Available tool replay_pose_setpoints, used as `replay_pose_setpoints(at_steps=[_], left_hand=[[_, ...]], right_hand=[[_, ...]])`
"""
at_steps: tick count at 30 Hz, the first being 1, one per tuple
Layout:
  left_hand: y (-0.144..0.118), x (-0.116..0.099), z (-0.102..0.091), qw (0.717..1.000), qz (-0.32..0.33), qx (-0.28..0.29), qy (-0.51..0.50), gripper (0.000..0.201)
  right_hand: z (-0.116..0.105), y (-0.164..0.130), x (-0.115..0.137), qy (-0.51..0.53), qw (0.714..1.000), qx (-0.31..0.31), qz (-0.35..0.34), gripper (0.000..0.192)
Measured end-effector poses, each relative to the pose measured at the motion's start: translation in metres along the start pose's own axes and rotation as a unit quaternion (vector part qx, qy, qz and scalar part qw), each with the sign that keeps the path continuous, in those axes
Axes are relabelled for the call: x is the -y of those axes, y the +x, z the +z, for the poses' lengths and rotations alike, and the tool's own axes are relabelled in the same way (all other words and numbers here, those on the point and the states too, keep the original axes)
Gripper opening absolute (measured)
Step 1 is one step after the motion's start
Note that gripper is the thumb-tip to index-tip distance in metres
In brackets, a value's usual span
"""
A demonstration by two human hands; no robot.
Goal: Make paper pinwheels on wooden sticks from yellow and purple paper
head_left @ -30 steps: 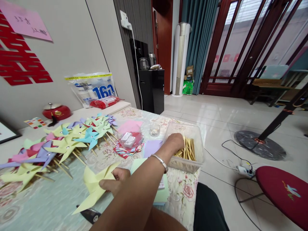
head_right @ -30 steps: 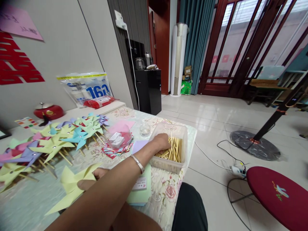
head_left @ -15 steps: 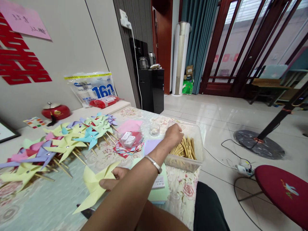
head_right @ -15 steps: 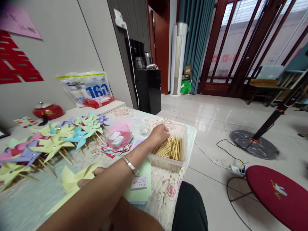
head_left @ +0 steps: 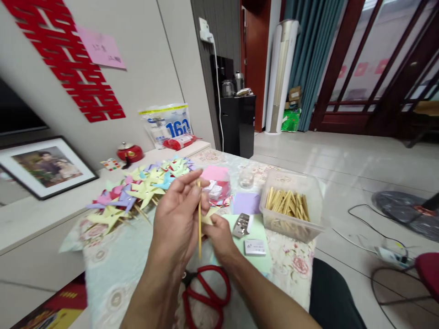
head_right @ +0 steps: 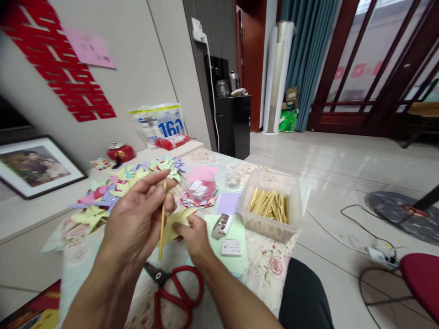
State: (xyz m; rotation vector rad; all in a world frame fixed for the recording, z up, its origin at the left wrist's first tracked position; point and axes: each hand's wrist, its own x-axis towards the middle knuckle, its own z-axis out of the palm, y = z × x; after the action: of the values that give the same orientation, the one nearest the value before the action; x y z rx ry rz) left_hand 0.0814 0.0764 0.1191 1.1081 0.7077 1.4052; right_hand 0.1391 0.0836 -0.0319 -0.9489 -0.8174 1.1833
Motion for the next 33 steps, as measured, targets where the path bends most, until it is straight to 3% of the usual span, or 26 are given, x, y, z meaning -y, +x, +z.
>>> replay_pose_setpoints(at_steps=[4,7,9,15,25,33], left_hand=[[-0.025,0.022,-0.06,0.991,-0.071,-0.082,-0.084,0.051],[-0.034,0.045,-0.084,0.981,-0.074,-0.133,-0.119,0.055],[-0.038,0.058,-0.093,0.974,-0.114,-0.144,-0.13,0.05],[-0.044,0.07,-0.099,0.955,-0.148,-0.182,-0.179,0.04],[-0.047,0.063,-0.095,0.958,-0.154,-0.157,-0.185,0.039],[-0.049,0.06,-0.089,0.959,-0.16,-0.156,-0.175,0.036]], right_hand=[[-0.008,0.002,0.006,0.099,0.994,-0.043,-0.016,0.023],[-0.012,0.002,0.022,0.149,0.987,-0.066,-0.018,0.027],[-0.012,0.0,0.034,0.165,0.984,-0.067,-0.01,0.029],[-0.006,-0.01,0.053,0.201,0.978,-0.015,0.042,0.032],[-0.005,-0.016,0.047,0.168,0.983,0.054,0.05,0.023],[-0.005,-0.016,0.049,0.22,0.969,0.095,0.059,0.02]])
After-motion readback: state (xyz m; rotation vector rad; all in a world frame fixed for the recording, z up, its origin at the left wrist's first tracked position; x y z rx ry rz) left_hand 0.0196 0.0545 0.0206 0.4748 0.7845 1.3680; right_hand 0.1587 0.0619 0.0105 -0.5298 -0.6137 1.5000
